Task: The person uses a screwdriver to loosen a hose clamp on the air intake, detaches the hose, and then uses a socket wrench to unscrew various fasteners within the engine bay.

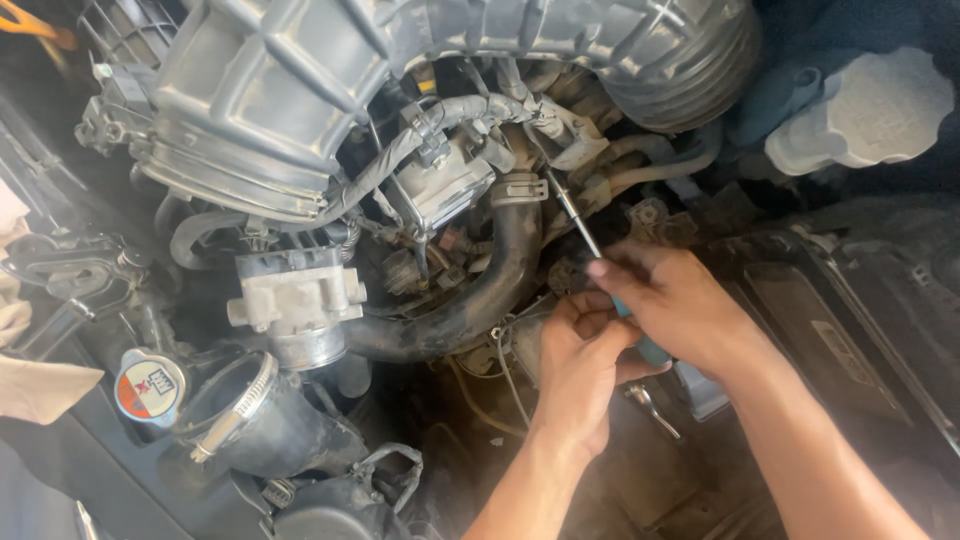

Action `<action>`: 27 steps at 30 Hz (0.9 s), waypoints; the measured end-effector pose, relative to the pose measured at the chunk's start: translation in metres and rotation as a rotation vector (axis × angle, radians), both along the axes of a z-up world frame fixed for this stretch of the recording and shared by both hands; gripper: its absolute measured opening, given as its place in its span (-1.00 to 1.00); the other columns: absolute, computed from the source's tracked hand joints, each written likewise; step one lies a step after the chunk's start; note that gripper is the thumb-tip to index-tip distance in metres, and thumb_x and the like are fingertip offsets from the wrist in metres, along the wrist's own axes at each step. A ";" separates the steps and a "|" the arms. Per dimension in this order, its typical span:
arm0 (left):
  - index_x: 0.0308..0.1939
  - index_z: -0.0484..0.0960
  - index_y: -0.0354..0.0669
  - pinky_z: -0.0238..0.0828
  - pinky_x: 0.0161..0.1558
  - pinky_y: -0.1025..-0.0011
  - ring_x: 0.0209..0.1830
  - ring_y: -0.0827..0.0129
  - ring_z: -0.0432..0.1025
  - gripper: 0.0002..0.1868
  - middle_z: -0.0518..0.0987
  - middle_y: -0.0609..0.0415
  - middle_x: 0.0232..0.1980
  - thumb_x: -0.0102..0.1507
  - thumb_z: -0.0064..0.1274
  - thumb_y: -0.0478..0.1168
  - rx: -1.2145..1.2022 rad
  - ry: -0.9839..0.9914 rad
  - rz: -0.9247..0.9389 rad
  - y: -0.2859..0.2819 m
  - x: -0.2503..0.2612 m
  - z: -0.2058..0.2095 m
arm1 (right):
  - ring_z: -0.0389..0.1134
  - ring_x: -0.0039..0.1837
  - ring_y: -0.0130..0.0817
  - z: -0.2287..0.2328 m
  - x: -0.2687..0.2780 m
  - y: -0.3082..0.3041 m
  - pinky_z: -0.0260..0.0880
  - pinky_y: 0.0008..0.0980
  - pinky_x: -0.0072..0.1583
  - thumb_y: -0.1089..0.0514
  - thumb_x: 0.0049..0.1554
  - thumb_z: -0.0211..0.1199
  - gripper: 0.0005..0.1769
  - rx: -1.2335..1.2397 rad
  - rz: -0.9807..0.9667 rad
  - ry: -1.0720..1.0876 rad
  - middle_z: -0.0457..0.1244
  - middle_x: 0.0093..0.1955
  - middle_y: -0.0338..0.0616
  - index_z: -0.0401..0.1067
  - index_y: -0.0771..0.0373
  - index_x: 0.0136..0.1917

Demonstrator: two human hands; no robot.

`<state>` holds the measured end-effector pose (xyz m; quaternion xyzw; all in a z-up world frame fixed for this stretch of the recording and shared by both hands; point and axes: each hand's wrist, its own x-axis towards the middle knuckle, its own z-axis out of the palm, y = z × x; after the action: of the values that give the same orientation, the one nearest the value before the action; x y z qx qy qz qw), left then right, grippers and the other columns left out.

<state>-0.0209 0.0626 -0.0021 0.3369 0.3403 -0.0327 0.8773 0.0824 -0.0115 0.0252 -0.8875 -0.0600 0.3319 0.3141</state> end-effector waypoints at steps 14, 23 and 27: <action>0.08 0.33 -0.49 0.60 -0.18 0.35 -0.26 0.22 0.57 -0.49 0.58 -0.26 -0.12 0.09 0.16 -0.50 0.097 0.075 -0.053 -0.019 0.002 0.000 | 0.45 -0.11 -0.38 0.004 0.003 0.000 0.43 -0.34 -0.04 0.10 0.09 0.37 -0.67 0.063 0.005 -0.031 0.44 -0.14 -0.07 0.52 0.37 0.05; 0.19 0.30 -0.48 0.67 -0.04 0.35 -0.11 0.30 0.57 -0.50 0.58 -0.12 -0.04 0.17 -0.04 -0.43 -0.093 -0.100 0.082 -0.027 -0.003 -0.007 | 0.49 -0.12 -0.27 -0.012 0.004 -0.013 0.48 -0.27 -0.09 0.13 0.19 0.19 -0.68 0.267 -0.186 0.207 0.44 -0.14 -0.03 0.52 0.39 0.11; 0.15 0.25 -0.44 0.65 -0.11 0.36 -0.18 0.28 0.58 -0.44 0.56 -0.10 -0.09 0.15 0.15 -0.42 -0.015 0.007 -0.020 -0.024 0.005 0.005 | 0.50 -0.13 -0.29 -0.005 0.002 -0.008 0.48 -0.28 -0.08 0.12 0.11 0.31 -0.69 0.215 -0.160 0.122 0.45 -0.14 -0.01 0.54 0.35 0.07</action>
<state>-0.0161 0.0391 0.0030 0.3337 0.3397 -0.0449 0.8782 0.0844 -0.0196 0.0205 -0.8287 -0.0050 0.3508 0.4360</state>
